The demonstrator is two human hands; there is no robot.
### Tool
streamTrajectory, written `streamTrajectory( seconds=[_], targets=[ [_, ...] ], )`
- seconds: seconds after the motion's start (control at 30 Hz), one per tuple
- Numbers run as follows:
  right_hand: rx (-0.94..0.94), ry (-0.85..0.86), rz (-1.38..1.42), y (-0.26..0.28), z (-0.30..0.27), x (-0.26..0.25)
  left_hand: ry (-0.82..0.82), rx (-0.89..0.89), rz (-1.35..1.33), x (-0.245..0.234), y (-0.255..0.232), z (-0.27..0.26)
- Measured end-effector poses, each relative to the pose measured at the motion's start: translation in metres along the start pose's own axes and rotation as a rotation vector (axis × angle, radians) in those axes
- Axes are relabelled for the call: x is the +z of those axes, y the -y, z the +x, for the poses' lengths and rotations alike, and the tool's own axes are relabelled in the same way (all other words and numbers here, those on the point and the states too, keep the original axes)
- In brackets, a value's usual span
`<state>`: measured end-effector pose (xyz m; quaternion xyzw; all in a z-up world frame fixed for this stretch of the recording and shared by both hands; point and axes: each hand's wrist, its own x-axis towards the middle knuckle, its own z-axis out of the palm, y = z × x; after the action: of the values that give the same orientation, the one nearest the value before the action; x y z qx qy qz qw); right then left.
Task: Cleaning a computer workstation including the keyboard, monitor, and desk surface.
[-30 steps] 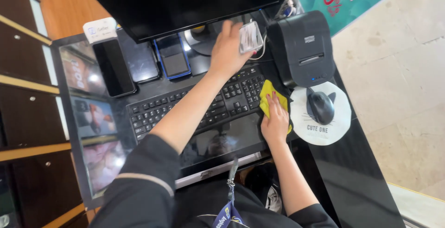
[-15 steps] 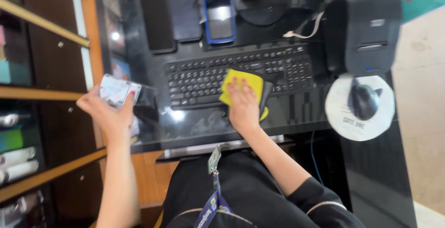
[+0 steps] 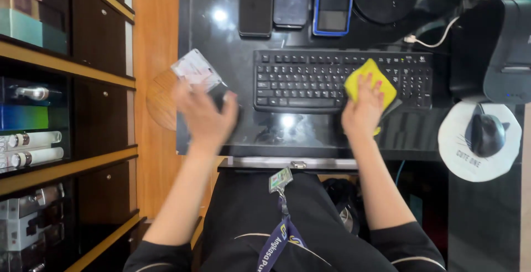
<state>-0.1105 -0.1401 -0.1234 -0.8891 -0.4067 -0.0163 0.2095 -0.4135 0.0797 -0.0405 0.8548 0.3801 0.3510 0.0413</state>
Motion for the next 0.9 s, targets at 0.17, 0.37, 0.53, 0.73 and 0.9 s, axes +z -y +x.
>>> streamTrajectory(
  seconds=[0.17, 0.37, 0.53, 0.73, 0.9],
  targets=[
    [-0.206, 0.115, 0.030, 0.100, 0.037, 0.025, 0.396, 0.016, -0.215, 0.020, -0.032, -0.015],
    [-0.465, 0.201, 0.132, 0.178, 0.062, 0.038, 0.464, -0.043, -0.243, 0.043, -0.026, -0.018],
    [-0.652, 0.246, 0.151, 0.181, 0.018, 0.018, 0.489, -0.196, -0.273, 0.052, -0.019, -0.025],
    [-0.687, 0.338, 0.137, 0.177, 0.006, 0.005, 0.414, -0.099, -0.200, 0.041, -0.019, -0.016],
    [-0.631, 0.139, -0.065, 0.186, 0.057, 0.032, 0.459, -0.118, -0.271, 0.048, -0.020, -0.018]
  ],
)
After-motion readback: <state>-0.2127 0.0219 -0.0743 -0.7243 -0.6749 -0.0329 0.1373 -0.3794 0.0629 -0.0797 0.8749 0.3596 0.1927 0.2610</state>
